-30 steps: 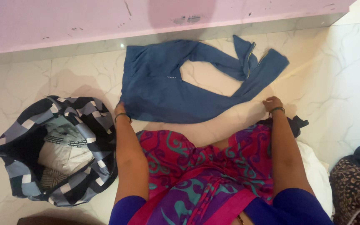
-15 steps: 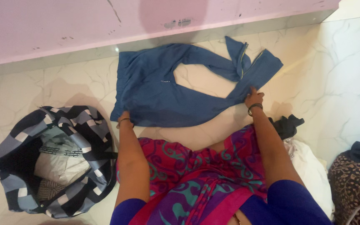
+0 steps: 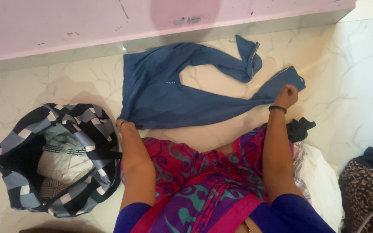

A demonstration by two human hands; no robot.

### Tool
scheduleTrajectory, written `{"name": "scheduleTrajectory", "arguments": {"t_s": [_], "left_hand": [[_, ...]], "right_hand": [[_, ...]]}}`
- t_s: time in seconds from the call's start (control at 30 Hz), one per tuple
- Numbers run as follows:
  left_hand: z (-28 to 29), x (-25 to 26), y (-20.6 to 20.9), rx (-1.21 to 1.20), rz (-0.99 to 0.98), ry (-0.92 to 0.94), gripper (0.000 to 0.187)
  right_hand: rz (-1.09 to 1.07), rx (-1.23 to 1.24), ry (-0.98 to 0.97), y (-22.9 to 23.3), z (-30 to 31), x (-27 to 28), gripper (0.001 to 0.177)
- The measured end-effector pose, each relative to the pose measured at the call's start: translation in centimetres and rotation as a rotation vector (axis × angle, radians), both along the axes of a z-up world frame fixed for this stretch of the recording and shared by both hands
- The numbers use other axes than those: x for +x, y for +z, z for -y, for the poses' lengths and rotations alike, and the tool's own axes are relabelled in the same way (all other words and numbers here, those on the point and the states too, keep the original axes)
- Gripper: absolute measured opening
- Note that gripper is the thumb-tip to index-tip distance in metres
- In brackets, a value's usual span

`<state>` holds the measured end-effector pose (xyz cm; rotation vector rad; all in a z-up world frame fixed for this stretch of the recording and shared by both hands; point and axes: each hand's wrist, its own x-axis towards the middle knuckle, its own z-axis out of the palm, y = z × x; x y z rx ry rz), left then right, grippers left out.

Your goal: The person sits on the floor and folds a light gray t-shirt, smoothing it out and folding it into a compact rectangle before placing it into a nearby duffel bag. The person then picks up a pair of blue pants, lays them flat, and begins folding them.

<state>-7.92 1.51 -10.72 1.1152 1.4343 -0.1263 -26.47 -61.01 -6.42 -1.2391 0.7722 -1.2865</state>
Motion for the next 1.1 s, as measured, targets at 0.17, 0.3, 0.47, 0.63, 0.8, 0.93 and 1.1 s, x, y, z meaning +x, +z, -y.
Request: {"name": "scheduleTrajectory", "arguments": {"t_s": [0.17, 0.3, 0.47, 0.63, 0.8, 0.93, 1.1], "left_hand": [[-0.3, -0.3, 0.3, 0.008, -0.002, 0.017, 0.062], [-0.4, -0.3, 0.6, 0.012, 0.007, 0.027, 0.06], [-0.4, -0.1, 0.7, 0.008, 0.0, 0.024, 0.058], [-0.6, 0.3, 0.8, 0.002, -0.012, 0.023, 0.055], [-0.6, 0.1, 0.5, -0.008, -0.017, 0.025, 0.053], [-0.8, 0.1, 0.6, -0.007, -0.012, 0.033, 0.052], [-0.7, 0.2, 0.6, -0.007, 0.0, 0.05, 0.05]], "right_hand": [[-0.413, -0.122, -0.072, -1.6, 1.3, -1.2, 0.017], [-0.836, 0.194, -0.044, -6.9, 3.5, -1.8, 0.011], [-1.118, 0.234, -0.181, -12.0, 6.9, -1.6, 0.015], [-1.325, -0.144, -0.069, -11.3, 7.9, -1.9, 0.022], [-0.726, 0.41, -0.03, -10.5, 5.6, -1.5, 0.018], [-0.36, 0.746, -0.198, -11.6, 6.7, -0.9, 0.021], [-0.749, 0.335, -0.21, -9.8, 6.4, -1.0, 0.021]]}}
